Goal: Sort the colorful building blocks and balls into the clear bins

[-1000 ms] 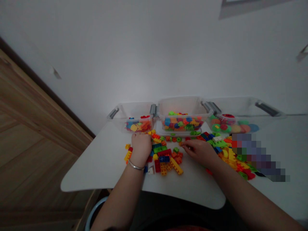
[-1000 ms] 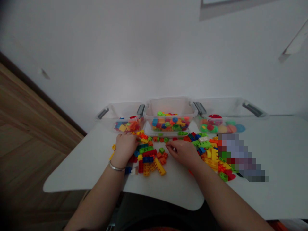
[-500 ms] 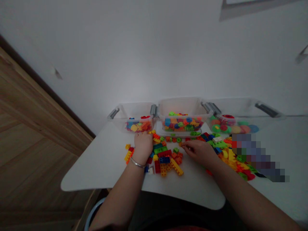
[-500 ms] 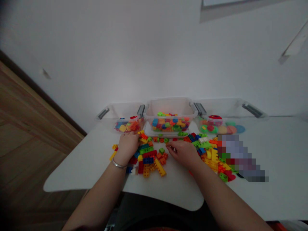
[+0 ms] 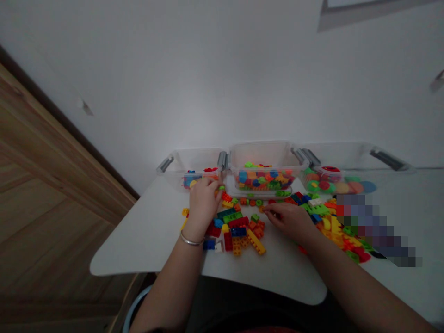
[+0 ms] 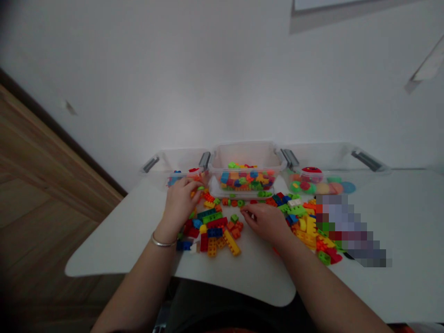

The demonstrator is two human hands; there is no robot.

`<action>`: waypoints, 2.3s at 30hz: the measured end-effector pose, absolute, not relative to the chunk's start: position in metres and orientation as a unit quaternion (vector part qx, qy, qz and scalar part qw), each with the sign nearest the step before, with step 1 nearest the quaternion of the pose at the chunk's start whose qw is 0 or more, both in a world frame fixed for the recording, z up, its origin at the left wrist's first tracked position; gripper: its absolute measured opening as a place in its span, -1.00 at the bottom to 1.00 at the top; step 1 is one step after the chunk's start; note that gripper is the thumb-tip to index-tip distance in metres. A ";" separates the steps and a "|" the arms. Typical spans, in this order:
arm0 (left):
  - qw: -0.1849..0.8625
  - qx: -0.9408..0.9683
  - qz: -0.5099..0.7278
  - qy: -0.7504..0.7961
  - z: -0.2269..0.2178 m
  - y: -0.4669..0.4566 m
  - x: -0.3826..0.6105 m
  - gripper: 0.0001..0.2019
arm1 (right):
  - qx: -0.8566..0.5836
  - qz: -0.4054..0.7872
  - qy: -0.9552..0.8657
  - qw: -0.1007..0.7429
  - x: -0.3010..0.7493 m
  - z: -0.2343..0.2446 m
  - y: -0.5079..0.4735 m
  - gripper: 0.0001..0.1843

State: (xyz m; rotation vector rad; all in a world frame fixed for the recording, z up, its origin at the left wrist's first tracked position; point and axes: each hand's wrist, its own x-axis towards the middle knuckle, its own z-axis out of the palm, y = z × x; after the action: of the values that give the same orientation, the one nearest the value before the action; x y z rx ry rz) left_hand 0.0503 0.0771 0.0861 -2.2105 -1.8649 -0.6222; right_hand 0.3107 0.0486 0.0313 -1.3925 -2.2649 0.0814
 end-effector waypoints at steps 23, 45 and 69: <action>0.098 -0.645 -0.403 -0.641 0.090 0.133 -0.016 -0.72 | -0.480 0.037 -0.840 0.251 0.310 0.027 0.048 -0.75; 0.042 -0.791 -0.174 -0.584 0.108 0.052 0.022 -0.83 | -0.484 0.042 -0.835 0.257 0.311 0.028 0.049 -0.75; 0.013 -0.791 0.035 -0.610 0.087 0.031 0.032 -0.76 | -0.482 0.042 -0.836 0.259 0.311 0.027 0.050 -0.75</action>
State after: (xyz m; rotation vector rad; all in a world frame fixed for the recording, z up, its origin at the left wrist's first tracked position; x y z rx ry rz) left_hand 0.0318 0.0310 0.0869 -2.4660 -1.9023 0.1086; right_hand 0.3105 0.0496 0.0274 -1.3061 -2.2646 0.1125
